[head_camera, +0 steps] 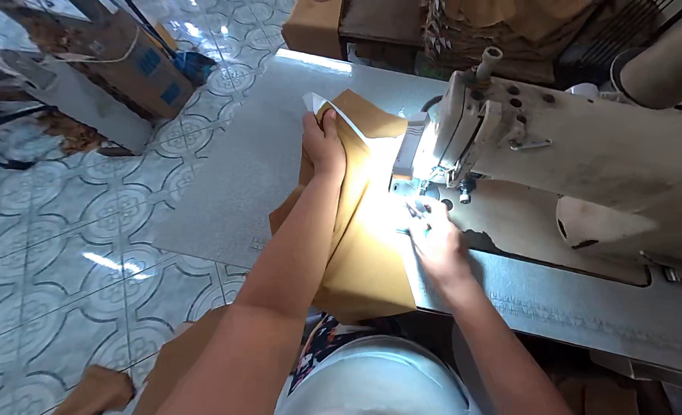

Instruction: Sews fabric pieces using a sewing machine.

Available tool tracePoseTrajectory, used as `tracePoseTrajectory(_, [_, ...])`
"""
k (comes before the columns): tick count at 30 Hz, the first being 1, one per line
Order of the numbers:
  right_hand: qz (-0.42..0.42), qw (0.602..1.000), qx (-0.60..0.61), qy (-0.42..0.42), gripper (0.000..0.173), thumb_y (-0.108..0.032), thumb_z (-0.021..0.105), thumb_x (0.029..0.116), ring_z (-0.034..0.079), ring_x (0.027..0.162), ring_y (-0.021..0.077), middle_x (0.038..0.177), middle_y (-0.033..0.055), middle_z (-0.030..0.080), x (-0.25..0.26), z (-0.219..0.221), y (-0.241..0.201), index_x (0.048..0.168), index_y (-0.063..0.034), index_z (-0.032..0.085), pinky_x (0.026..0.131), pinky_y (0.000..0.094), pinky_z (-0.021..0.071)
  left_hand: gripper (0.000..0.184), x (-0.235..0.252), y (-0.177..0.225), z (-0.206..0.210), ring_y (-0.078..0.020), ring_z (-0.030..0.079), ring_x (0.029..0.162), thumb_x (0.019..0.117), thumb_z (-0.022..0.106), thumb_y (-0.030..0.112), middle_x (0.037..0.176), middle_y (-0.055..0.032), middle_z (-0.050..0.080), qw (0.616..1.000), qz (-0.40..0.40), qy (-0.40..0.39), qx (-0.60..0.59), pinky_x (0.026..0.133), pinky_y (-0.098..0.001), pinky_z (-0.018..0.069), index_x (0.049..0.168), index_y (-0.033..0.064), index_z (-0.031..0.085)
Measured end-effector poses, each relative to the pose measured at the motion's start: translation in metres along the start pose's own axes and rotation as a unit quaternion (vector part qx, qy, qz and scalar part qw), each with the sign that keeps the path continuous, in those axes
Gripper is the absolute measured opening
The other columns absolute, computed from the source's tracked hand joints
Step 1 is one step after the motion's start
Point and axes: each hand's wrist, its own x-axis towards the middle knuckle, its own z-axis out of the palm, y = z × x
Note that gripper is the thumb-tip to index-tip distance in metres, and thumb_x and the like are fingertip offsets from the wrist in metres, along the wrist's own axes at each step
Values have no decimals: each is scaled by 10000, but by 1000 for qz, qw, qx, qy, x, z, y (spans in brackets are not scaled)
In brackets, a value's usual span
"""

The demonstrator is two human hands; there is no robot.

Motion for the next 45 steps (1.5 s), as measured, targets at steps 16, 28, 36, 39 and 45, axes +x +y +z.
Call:
tracePoseTrajectory(16, [55,963,-243,106,433,-274,516,1069,606,1187,523,1302,330,601,-38,-93,105,1408,-15,586,931,648,520,399,-8,5,-10,-182,661,1056,1093,474,349,1106,-143,674,999,-29,-9,-27,975,-390,503,1272,2,553])
tracePoseTrajectory(28, [-4,972,234,32,349,-300,646,1003,649,762,166,854,88,647,-18,13,-38,1135,16,580,709,376,560,224,-63,20,-34,-1,612,833,1079,512,212,889,-2,581,970,51,95,-219,830,-202,526,1101,-11,524])
tracePoseTrajectory(36, [7,916,401,33,259,-143,767,918,608,609,22,726,-25,639,-34,4,-53,1040,-69,551,585,196,532,401,-92,4,-140,9,623,751,975,706,284,905,16,652,989,100,-102,-35,734,-219,550,1229,26,532])
tracePoseTrajectory(39, [-8,912,411,22,182,-108,762,912,613,592,12,723,-30,673,-45,-9,-44,1036,-74,632,572,176,531,580,-101,16,-164,10,674,723,944,739,244,899,36,708,982,101,-157,-16,720,-205,585,1428,92,460])
tracePoseTrajectory(45, [-99,929,357,16,183,-89,781,895,636,677,-8,955,-3,773,-51,-29,-24,1076,-58,781,624,148,539,214,-97,32,-195,2,712,884,880,757,36,1009,62,756,929,198,-312,-27,854,-180,590,1088,77,730])
